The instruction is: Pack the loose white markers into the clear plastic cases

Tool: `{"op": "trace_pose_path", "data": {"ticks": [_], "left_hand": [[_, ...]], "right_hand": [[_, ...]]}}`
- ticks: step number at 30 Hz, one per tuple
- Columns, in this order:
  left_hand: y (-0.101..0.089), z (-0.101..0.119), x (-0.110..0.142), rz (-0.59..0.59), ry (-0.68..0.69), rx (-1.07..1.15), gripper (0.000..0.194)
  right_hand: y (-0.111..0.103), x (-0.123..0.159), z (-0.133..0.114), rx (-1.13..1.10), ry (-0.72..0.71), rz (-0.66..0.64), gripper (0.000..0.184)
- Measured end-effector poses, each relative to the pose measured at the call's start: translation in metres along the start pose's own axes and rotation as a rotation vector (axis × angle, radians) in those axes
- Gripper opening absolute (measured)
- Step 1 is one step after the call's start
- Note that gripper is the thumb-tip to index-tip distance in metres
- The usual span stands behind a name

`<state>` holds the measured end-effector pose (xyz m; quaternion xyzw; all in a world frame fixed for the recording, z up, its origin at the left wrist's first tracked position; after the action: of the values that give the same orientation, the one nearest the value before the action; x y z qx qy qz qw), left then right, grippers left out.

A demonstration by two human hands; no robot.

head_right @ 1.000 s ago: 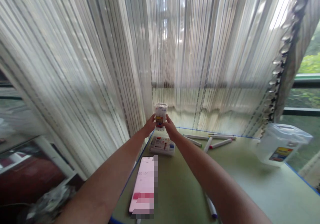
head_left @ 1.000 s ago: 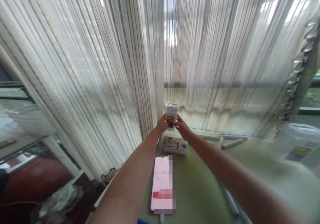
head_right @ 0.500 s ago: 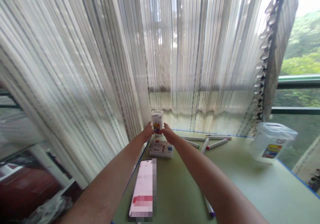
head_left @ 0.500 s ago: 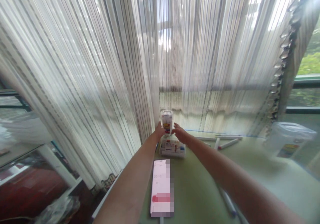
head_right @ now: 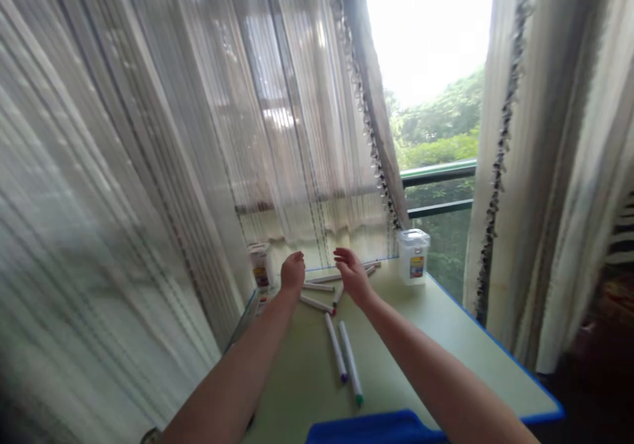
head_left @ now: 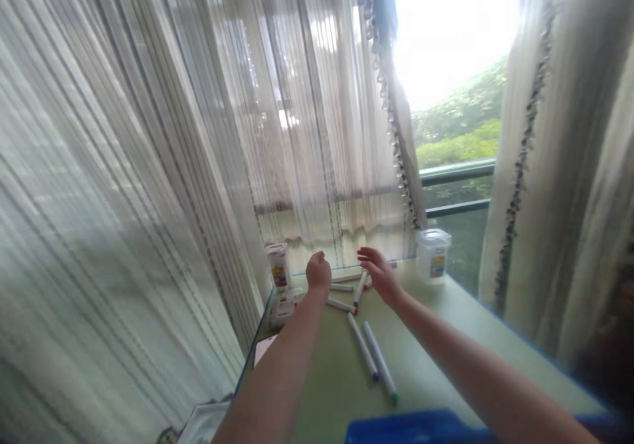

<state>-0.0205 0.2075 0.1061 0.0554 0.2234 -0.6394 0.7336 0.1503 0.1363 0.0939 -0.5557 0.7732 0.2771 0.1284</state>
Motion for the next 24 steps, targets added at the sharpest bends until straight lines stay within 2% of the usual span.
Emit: {"op": "trace_pose_path", "data": {"ticks": [3, 5, 8, 11, 14, 17, 20, 24], "left_hand": [[0.057, 0.019, 0.019, 0.018, -0.074, 0.007, 0.044], [0.095, 0.03, 0.034, -0.013, -0.106, 0.026, 0.043], [0.147, 0.039, 0.059, -0.067, -0.159, 0.06, 0.041], [0.193, 0.038, 0.083, -0.108, -0.219, 0.092, 0.04], [0.232, 0.03, 0.102, -0.12, -0.278, 0.121, 0.042], [0.261, 0.019, 0.112, -0.12, -0.321, 0.159, 0.047], [0.28, 0.008, 0.111, -0.171, -0.28, 0.258, 0.047], [0.292, -0.012, 0.105, -0.242, -0.225, 0.317, 0.045]], "right_hand": [[-0.069, -0.007, -0.036, 0.128, -0.19, 0.262, 0.029], [-0.114, -0.005, -0.049, 0.231, -0.252, 0.451, 0.027], [-0.171, 0.001, -0.041, 0.364, -0.191, 0.668, 0.03], [-0.21, 0.003, -0.011, 0.495, -0.054, 0.713, 0.039], [-0.23, 0.0, 0.027, 0.55, 0.143, 0.634, 0.053], [-0.238, -0.006, 0.05, 0.548, 0.218, 0.578, 0.062], [-0.243, -0.015, 0.066, 0.418, 0.298, 0.49, 0.069], [-0.253, -0.027, 0.084, 0.323, 0.336, 0.397, 0.069]]}}
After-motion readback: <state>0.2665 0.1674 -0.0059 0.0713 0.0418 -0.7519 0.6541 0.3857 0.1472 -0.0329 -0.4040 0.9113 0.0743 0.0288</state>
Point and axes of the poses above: each hand's wrist, its own x-axis away from the middle knuckle, its own y-axis out of the palm, z = x × y, the point moved 4 cm from there along -x, towards the middle knuckle, and after that the axes turned 1 degree about z, right-handed, at the moved point
